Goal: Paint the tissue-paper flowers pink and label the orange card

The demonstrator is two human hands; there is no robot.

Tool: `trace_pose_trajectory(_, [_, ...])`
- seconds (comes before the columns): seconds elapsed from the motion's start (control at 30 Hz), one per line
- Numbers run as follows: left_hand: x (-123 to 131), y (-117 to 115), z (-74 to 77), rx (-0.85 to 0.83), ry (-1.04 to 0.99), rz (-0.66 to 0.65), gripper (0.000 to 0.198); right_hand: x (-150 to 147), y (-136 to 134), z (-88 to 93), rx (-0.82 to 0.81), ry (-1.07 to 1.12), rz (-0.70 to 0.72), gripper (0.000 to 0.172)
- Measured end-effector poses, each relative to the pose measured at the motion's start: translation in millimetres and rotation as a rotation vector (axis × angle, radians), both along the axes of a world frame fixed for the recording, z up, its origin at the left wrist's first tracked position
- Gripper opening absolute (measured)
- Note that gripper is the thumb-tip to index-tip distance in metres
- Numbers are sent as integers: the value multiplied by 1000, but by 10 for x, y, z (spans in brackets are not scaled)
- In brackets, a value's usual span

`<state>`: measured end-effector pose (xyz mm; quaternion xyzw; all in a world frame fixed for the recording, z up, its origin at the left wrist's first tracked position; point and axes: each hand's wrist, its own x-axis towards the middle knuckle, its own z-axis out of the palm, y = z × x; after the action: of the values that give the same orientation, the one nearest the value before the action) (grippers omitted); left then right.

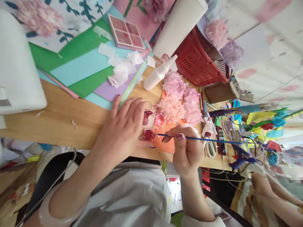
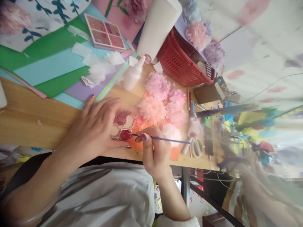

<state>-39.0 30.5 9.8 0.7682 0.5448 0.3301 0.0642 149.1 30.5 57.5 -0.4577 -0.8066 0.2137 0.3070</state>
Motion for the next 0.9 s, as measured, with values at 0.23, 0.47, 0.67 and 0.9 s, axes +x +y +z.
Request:
trace_pose_trajectory(0.23, [-1,-10,-18,-15,5,-5,81,32,25,1,17,2,-15,19])
trace_pose_trajectory(0.47, [-14,-6,-31,-27,16,-16,78,56,33,-16,-25,43,7,20])
trace_pose_trajectory(0.67, [-8,-9,-21,-22,23,-14,84,51,28,-23,-75,56,24,19])
trace_pose_trajectory(0.9, [-6,-7,-39,-26,15,-13,80,26,66,4,-57,-10,57,17])
